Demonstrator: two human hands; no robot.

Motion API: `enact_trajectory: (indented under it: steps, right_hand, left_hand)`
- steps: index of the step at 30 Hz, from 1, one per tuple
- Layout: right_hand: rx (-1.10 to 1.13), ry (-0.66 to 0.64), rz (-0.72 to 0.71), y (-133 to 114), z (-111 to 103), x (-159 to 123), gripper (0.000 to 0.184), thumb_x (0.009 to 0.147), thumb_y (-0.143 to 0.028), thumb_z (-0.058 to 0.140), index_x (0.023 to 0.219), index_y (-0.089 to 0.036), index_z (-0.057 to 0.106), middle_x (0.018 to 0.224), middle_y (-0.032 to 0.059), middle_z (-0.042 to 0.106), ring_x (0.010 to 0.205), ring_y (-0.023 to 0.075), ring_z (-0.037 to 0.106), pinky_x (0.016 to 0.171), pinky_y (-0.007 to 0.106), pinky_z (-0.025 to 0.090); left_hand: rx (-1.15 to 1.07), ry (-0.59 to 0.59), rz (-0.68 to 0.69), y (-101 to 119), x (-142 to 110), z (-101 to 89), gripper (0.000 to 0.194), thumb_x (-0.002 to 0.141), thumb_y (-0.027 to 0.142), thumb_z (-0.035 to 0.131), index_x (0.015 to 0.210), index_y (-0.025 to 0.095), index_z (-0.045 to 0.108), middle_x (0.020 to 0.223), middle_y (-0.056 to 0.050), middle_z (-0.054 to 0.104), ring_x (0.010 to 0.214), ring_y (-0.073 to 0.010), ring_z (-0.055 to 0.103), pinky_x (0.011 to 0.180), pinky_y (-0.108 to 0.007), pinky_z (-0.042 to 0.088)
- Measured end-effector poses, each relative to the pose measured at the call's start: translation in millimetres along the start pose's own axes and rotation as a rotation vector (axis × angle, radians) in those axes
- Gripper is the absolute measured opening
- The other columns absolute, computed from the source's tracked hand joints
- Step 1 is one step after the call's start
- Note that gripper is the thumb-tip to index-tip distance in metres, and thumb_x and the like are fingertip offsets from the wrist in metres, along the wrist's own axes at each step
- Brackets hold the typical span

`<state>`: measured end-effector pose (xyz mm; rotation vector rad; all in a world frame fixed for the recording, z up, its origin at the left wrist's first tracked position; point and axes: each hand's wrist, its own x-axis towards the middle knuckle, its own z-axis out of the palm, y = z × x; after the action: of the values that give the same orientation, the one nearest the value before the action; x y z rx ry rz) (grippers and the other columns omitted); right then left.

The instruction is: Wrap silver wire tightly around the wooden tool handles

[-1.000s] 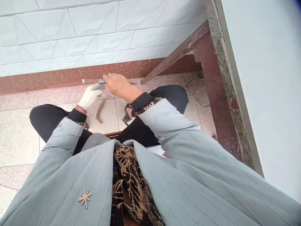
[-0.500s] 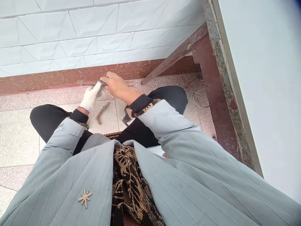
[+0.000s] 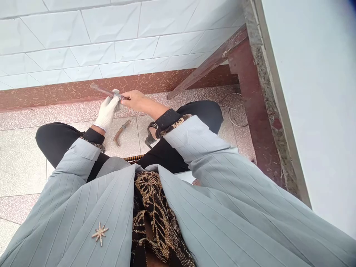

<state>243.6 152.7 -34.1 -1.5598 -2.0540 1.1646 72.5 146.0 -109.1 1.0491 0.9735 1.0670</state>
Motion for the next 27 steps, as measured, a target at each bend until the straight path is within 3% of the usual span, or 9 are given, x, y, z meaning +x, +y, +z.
enact_trajectory:
  steps: [4, 9, 13, 16, 19, 22, 24, 27]
  right_hand:
    - [0.263, -0.046, -0.020, -5.8, -3.3, -5.9, 0.037, 0.107, -0.032, 0.054, 0.073, -0.019, 0.051, 0.063, -0.0039, 0.046, 0.062, 0.0115, 0.040, 0.063, 0.027, 0.031]
    - [0.339, -0.048, -0.031, -6.3, -9.3, -8.7, 0.033, 0.103, -0.032, 0.062, 0.074, -0.019, 0.056, 0.061, -0.0050, 0.045, 0.060, 0.0108, 0.038, 0.062, 0.026, 0.032]
    - [0.187, 0.006, -0.082, -8.6, -19.6, -6.5, 0.022, 0.102, -0.036, 0.062, 0.097, -0.017, 0.072, 0.070, -0.0024, 0.056, 0.069, 0.0133, 0.047, 0.067, 0.028, 0.037]
    - [0.030, 0.088, -0.075, -7.7, -31.8, -5.8, 0.031, 0.104, -0.039, 0.056, 0.119, -0.018, 0.074, 0.083, 0.0016, 0.065, 0.079, 0.0171, 0.056, 0.073, 0.030, 0.041]
    - [-0.244, 0.176, -0.029, 1.4, -40.0, -3.9, 0.032, 0.105, -0.035, 0.054, 0.120, -0.017, 0.076, 0.096, 0.0085, 0.070, 0.093, 0.0234, 0.061, 0.081, 0.035, 0.045]
    - [-0.531, 0.210, 0.034, 11.2, -37.0, -0.1, 0.026, 0.100, -0.027, 0.060, 0.110, -0.014, 0.080, 0.103, 0.0166, 0.073, 0.101, 0.0308, 0.063, 0.085, 0.041, 0.047]
    - [-0.697, 0.122, 0.108, 12.1, -29.9, 1.3, 0.020, 0.096, -0.022, 0.066, 0.103, -0.011, 0.081, 0.101, 0.0200, 0.074, 0.099, 0.0337, 0.066, 0.084, 0.044, 0.047]
    - [-0.889, -0.204, 0.207, 4.0, -18.9, -2.3, 0.010, 0.085, -0.014, 0.078, 0.093, -0.009, 0.082, 0.092, 0.0177, 0.075, 0.093, 0.0322, 0.069, 0.082, 0.044, 0.048]
  left_hand:
    - [-0.001, -0.067, 0.094, 0.4, 0.9, -0.6, 0.064, 0.089, 0.066, 0.072, 0.140, 0.029, 0.062, 0.129, -0.010, 0.072, 0.122, -0.0269, 0.070, 0.100, -0.040, 0.058]
    - [0.047, -0.089, 0.128, 6.5, -1.7, -1.2, 0.062, 0.088, 0.066, 0.073, 0.137, 0.028, 0.064, 0.128, -0.009, 0.072, 0.126, -0.0270, 0.068, 0.104, -0.039, 0.056]
    - [0.114, -0.084, 0.055, 11.8, -4.5, -3.1, 0.043, 0.088, 0.056, 0.076, 0.115, 0.023, 0.072, 0.110, -0.008, 0.075, 0.106, -0.0207, 0.072, 0.095, -0.034, 0.056]
    - [0.210, -0.169, 0.022, 14.6, -7.9, -4.9, 0.024, 0.089, 0.042, 0.074, 0.093, 0.018, 0.074, 0.087, -0.005, 0.072, 0.080, -0.0146, 0.065, 0.083, -0.029, 0.054]
    - [0.332, -0.227, 0.035, 21.8, -12.6, -5.0, 0.015, 0.090, 0.030, 0.067, 0.087, 0.018, 0.074, 0.075, -0.002, 0.066, 0.068, -0.0127, 0.057, 0.071, -0.027, 0.049]
    - [0.499, -0.357, 0.014, 35.2, -17.7, -4.5, 0.016, 0.087, 0.028, 0.064, 0.087, 0.018, 0.076, 0.072, -0.001, 0.065, 0.062, -0.0127, 0.055, 0.064, -0.027, 0.046]
    - [0.595, -0.406, 0.016, 44.7, -20.3, -5.0, 0.017, 0.086, 0.029, 0.065, 0.084, 0.017, 0.076, 0.074, -0.002, 0.067, 0.064, -0.0136, 0.056, 0.066, -0.028, 0.046]
    - [0.623, -0.350, 0.039, 54.7, -21.2, -8.8, 0.015, 0.082, 0.027, 0.064, 0.081, 0.017, 0.075, 0.077, -0.003, 0.069, 0.069, -0.0149, 0.058, 0.070, -0.030, 0.048]
